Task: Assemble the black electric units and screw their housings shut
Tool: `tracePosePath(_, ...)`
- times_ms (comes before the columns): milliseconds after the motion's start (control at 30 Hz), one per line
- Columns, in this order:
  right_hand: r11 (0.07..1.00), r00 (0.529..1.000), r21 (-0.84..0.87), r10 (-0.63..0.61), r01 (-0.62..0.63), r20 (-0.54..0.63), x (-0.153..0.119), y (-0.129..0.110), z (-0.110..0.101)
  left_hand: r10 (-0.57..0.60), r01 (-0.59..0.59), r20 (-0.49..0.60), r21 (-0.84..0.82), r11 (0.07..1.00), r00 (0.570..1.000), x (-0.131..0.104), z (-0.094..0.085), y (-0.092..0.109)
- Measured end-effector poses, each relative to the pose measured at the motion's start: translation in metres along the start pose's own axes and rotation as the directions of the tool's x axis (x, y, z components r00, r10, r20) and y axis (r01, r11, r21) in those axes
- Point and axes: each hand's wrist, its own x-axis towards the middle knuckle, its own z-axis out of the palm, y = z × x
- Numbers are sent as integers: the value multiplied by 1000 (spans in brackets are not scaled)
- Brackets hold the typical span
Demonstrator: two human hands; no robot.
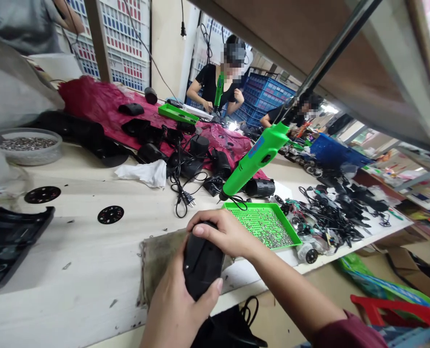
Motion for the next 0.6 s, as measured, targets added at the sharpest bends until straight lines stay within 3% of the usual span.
tracePosePath(100,976,984,206,-103,72,146,2,8,-9,55,-46,-105,88,995,993,-5,8,5)
tracePosePath(167,952,978,304,-108,49,181,2,12,-13,104,-81,-163,141,987,981,-9,15,8)
tracePosePath(300,959,993,262,89,-107,79,7,15,-8,194,-165,-162,175,971,968,-10,23,8)
tracePosePath(433,951,972,206,217,-230,85,28,15,0,131,-112,-144,137,984,981,-9,21,4)
tracePosePath(500,941,979,272,184,-202,90,35,13,-2,81,-66,-156,100,993,984,-8,19,0)
tracePosePath(600,939,999,343,34,-24,-24,27,6,-9,30,-22,-165,52,998,986,-9,18,-8)
